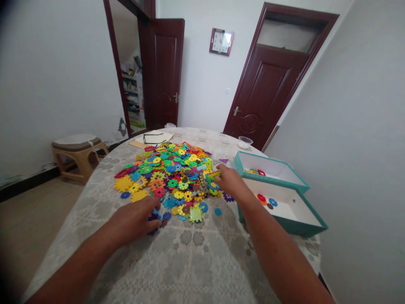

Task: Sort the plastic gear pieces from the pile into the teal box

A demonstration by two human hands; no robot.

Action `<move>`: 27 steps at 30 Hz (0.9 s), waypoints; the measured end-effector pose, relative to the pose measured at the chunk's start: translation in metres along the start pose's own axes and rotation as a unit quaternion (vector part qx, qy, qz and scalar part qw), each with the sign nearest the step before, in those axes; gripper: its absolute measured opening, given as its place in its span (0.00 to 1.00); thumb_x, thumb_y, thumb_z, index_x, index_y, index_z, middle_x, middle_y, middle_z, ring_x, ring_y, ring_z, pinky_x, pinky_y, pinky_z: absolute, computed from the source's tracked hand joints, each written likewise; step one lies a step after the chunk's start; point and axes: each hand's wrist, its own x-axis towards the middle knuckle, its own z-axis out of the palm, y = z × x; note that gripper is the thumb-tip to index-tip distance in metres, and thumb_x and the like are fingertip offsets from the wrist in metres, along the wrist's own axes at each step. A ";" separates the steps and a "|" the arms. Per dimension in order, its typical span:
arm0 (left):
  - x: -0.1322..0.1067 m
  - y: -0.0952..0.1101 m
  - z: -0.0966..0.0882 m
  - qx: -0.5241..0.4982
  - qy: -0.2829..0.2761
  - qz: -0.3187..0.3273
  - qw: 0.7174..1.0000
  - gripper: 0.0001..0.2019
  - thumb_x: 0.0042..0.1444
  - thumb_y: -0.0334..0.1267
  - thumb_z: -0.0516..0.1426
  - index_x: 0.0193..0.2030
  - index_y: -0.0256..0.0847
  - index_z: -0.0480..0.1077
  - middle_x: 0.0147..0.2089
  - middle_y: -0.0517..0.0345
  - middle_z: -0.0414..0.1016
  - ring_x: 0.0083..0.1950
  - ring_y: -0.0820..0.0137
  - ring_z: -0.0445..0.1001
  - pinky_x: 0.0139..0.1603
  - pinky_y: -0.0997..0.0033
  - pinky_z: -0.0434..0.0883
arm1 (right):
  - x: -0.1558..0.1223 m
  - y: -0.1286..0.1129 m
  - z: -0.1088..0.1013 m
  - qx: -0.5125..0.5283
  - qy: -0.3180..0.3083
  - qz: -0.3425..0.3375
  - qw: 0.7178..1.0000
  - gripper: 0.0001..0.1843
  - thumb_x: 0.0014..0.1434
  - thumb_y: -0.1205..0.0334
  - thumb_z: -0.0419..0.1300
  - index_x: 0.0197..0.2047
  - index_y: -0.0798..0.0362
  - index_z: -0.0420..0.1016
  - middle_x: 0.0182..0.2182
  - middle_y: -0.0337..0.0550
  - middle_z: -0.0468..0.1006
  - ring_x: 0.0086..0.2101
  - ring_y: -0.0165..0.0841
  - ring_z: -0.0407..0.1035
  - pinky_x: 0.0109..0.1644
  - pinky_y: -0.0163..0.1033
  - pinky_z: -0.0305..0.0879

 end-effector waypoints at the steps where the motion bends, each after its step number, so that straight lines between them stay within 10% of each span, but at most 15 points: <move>1: -0.002 -0.004 -0.003 0.030 -0.020 -0.021 0.999 0.16 0.58 0.49 0.59 0.50 0.46 0.71 0.52 0.48 0.77 0.49 0.54 0.78 0.44 0.61 0.71 | 0.016 0.004 -0.003 -0.049 0.010 0.042 0.998 0.20 0.62 0.65 0.64 0.58 0.55 0.75 0.43 0.54 0.84 0.43 0.44 0.77 0.47 0.41 0.67; 8: -0.012 -0.013 -0.009 0.058 -0.072 -0.066 0.994 0.33 0.49 0.47 0.65 0.62 0.43 0.67 0.58 0.39 0.74 0.51 0.48 0.78 0.45 0.58 0.72 | 0.055 0.005 -0.006 -0.109 0.068 0.105 0.986 0.25 0.67 0.69 0.54 0.66 0.65 0.67 0.56 0.68 0.76 0.55 0.50 0.72 0.57 0.47 0.65; 15: -0.006 -0.022 -0.002 0.023 -0.102 -0.035 0.994 0.22 0.51 0.45 0.65 0.53 0.44 0.71 0.52 0.45 0.78 0.52 0.50 0.77 0.48 0.58 0.72 | -0.034 -0.031 0.031 0.005 -0.051 -0.060 0.997 0.14 0.71 0.60 0.53 0.50 0.53 0.79 0.46 0.51 0.83 0.46 0.41 0.76 0.53 0.42 0.67; 19: -0.002 -0.022 0.001 -0.004 -0.099 -0.014 0.995 0.19 0.52 0.45 0.64 0.50 0.45 0.72 0.50 0.48 0.78 0.51 0.51 0.77 0.47 0.59 0.71 | -0.080 -0.036 0.048 0.044 -0.167 -0.118 0.978 0.21 0.66 0.57 0.61 0.61 0.52 0.74 0.55 0.53 0.79 0.54 0.44 0.73 0.59 0.45 0.65; 27: 0.005 -0.009 0.012 -0.001 -0.064 0.040 0.997 0.16 0.55 0.44 0.63 0.49 0.46 0.72 0.52 0.49 0.76 0.52 0.55 0.75 0.49 0.60 0.70 | -0.092 -0.032 0.061 0.101 -0.179 -0.133 0.970 0.23 0.61 0.58 0.66 0.59 0.50 0.72 0.55 0.53 0.73 0.55 0.45 0.69 0.60 0.47 0.64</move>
